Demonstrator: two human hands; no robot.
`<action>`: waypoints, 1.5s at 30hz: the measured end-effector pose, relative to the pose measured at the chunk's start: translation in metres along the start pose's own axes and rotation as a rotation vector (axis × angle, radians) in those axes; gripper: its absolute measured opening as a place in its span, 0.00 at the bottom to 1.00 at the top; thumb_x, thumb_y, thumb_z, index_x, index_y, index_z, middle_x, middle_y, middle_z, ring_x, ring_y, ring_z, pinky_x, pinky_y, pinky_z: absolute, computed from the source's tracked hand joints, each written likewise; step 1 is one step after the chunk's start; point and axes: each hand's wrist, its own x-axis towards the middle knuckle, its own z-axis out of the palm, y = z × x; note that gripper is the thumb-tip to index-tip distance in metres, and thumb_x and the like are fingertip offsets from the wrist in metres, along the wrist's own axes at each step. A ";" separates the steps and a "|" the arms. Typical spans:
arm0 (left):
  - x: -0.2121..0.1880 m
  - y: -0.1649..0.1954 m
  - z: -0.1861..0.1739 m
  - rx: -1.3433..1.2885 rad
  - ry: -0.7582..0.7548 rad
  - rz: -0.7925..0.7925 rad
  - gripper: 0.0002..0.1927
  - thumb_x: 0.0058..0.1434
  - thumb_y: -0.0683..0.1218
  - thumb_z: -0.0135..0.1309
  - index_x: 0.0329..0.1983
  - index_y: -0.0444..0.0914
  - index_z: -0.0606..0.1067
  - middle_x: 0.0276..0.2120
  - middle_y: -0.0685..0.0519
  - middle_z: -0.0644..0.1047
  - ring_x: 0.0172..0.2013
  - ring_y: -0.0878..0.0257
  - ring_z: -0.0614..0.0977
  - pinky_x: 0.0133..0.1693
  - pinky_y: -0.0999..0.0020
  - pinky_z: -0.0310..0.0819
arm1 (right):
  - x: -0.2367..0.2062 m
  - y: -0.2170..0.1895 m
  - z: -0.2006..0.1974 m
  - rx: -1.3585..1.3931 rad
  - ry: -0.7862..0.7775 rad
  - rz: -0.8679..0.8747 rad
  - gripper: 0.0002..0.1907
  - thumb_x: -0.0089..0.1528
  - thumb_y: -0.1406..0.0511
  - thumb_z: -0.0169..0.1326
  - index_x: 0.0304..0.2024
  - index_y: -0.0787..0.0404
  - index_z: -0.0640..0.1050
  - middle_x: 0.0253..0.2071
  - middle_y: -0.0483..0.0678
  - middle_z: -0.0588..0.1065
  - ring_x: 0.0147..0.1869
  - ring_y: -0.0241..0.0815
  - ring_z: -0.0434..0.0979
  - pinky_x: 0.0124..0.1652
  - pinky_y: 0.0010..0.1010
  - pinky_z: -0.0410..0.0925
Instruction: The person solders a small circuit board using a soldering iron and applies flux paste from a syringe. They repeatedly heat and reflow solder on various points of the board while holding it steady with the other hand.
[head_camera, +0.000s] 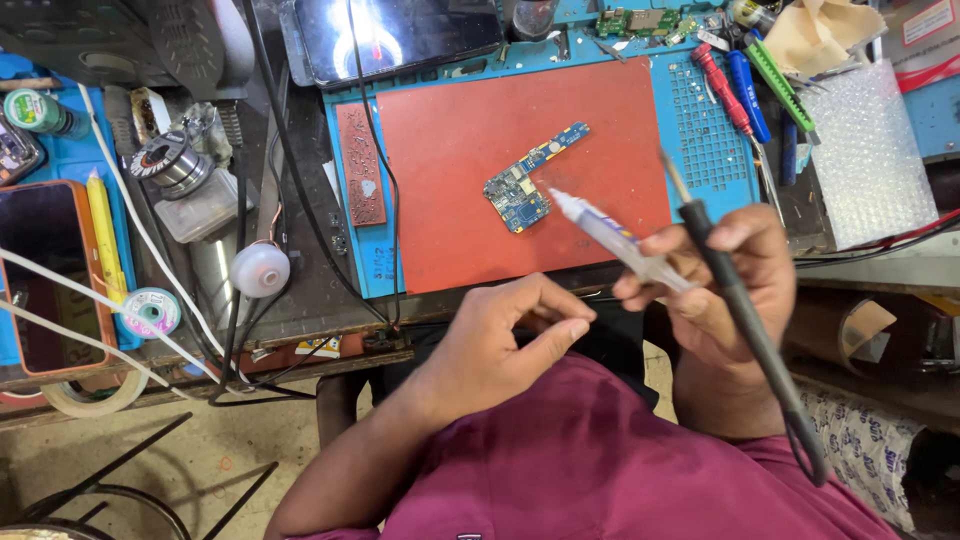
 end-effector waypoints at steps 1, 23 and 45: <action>-0.003 0.007 -0.005 0.125 0.070 0.082 0.09 0.67 0.45 0.59 0.46 0.36 0.79 0.42 0.51 0.85 0.43 0.64 0.87 0.47 0.68 0.83 | 0.000 -0.004 -0.004 -0.037 -0.010 -0.036 0.22 0.66 0.75 0.60 0.57 0.62 0.65 0.56 0.69 0.76 0.49 0.61 0.85 0.45 0.47 0.82; 0.034 0.028 -0.041 0.872 0.510 0.389 0.44 0.57 0.46 0.69 0.71 0.30 0.58 0.53 0.46 0.79 0.55 0.49 0.76 0.57 0.55 0.71 | 0.033 -0.081 -0.110 -1.757 0.161 -0.529 0.14 0.67 0.67 0.61 0.50 0.63 0.71 0.55 0.61 0.79 0.62 0.61 0.77 0.59 0.47 0.73; 0.040 0.017 -0.056 0.828 0.517 0.414 0.48 0.57 0.43 0.69 0.75 0.33 0.54 0.59 0.51 0.76 0.56 0.51 0.75 0.61 0.56 0.69 | 0.067 0.030 0.042 -1.107 -0.065 -0.139 0.11 0.57 0.73 0.66 0.42 0.65 0.82 0.28 0.49 0.77 0.27 0.36 0.75 0.28 0.27 0.64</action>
